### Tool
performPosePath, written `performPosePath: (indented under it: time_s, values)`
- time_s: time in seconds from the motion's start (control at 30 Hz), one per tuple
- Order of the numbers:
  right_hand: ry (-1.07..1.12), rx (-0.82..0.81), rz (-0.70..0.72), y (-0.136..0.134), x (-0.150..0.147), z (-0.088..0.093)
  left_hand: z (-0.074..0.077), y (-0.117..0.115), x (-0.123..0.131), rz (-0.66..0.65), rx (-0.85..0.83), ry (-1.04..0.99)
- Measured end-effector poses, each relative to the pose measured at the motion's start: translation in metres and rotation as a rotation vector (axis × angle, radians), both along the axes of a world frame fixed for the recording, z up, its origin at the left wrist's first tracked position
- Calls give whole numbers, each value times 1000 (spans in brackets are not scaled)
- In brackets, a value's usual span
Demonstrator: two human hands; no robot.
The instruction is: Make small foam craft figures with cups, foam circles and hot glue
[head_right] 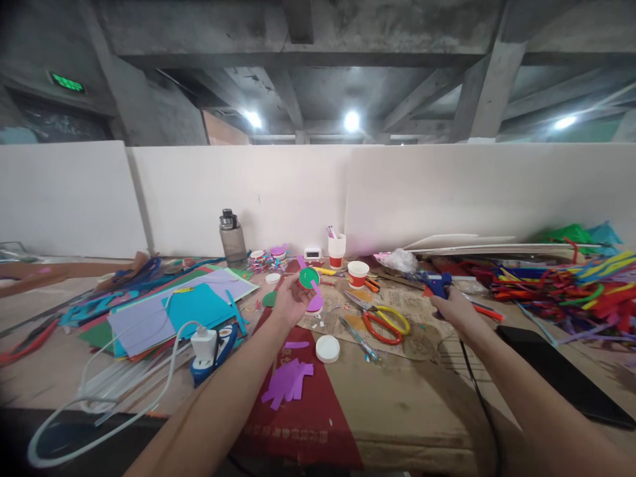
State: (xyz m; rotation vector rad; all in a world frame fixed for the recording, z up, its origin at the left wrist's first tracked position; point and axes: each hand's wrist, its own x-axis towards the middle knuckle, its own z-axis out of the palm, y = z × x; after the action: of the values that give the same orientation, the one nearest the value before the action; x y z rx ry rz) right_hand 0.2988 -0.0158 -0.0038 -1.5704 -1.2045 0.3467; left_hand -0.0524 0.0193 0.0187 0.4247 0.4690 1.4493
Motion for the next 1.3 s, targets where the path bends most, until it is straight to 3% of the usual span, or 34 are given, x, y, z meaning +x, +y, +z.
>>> performPosePath:
  time_s: [0.1,0.2,0.3,0.4,0.7,1.3]
  values:
    - [247,-24,70,-1,-35,18,-2,1,1,9,-22,22]
    - [427,44,274,-5,-76,38,-4,2,2,9,-58,56]
    - [378,89,477,-8,-107,53,-6,3,2,21,-51,78]
    - [245,53,532,-9,-123,58,-7,2,2,8,-32,98]
    - [-133,61,561,-19,-130,32,-4,-7,14,-3,-25,182]
    - [-224,53,545,-23,-126,29,-3,-20,25,-68,51,194]
